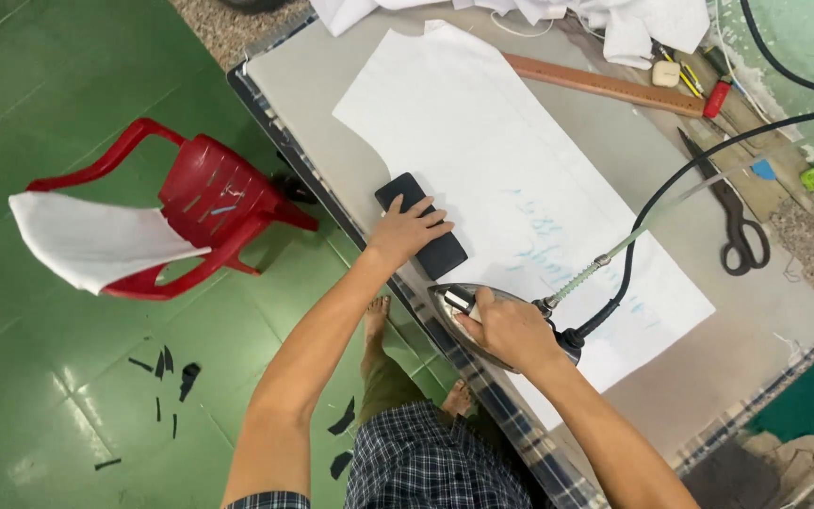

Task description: The person irons a white fabric piece on a work table using a steam iron and a black rectangular weight. They repeatedly smooth the fabric with their hands, reposition the weight, and move the iron across the surface to press the material.

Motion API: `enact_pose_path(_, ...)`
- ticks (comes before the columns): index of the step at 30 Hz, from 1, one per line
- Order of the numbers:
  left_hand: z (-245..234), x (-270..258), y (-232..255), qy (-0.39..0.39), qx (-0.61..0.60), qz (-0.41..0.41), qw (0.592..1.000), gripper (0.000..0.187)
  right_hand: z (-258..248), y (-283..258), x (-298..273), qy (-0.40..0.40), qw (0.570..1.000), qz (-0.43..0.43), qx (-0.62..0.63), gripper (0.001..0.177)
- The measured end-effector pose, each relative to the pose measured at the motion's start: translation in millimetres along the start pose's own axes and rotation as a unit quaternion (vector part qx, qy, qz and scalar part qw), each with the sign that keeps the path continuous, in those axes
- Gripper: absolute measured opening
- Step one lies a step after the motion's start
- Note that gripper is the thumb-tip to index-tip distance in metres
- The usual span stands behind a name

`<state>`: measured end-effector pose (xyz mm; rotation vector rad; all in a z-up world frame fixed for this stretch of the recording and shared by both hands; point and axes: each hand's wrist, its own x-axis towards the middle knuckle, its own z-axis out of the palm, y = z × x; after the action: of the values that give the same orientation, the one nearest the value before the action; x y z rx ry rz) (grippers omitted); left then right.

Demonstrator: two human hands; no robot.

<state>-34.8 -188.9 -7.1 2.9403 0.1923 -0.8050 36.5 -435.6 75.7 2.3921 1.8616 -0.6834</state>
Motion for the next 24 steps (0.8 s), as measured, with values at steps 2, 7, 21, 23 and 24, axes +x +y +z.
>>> enact_pose_path(2,15,1,27,-0.01,0.005,0.006,1.0,0.101,2,7,-31,-0.041,0.999,0.021,0.027,0.048)
enact_pose_path(7,17,-25,98,-0.013,0.011,-0.002,1.0,0.099,22,30,-98,-0.056,0.998,0.035,0.024,0.05)
enact_pose_path(21,47,-47,215,0.017,0.046,0.034,0.998,0.098,61,91,-231,-0.001,0.974,0.188,0.13,0.046)
enact_pose_path(23,41,-50,233,0.008,0.008,0.054,0.998,0.104,44,103,-251,-0.053,0.9,0.375,0.215,0.045)
enact_pose_path(24,38,-53,248,0.009,0.011,0.054,0.998,0.104,56,120,-260,-0.05,0.9,0.375,0.217,0.045)
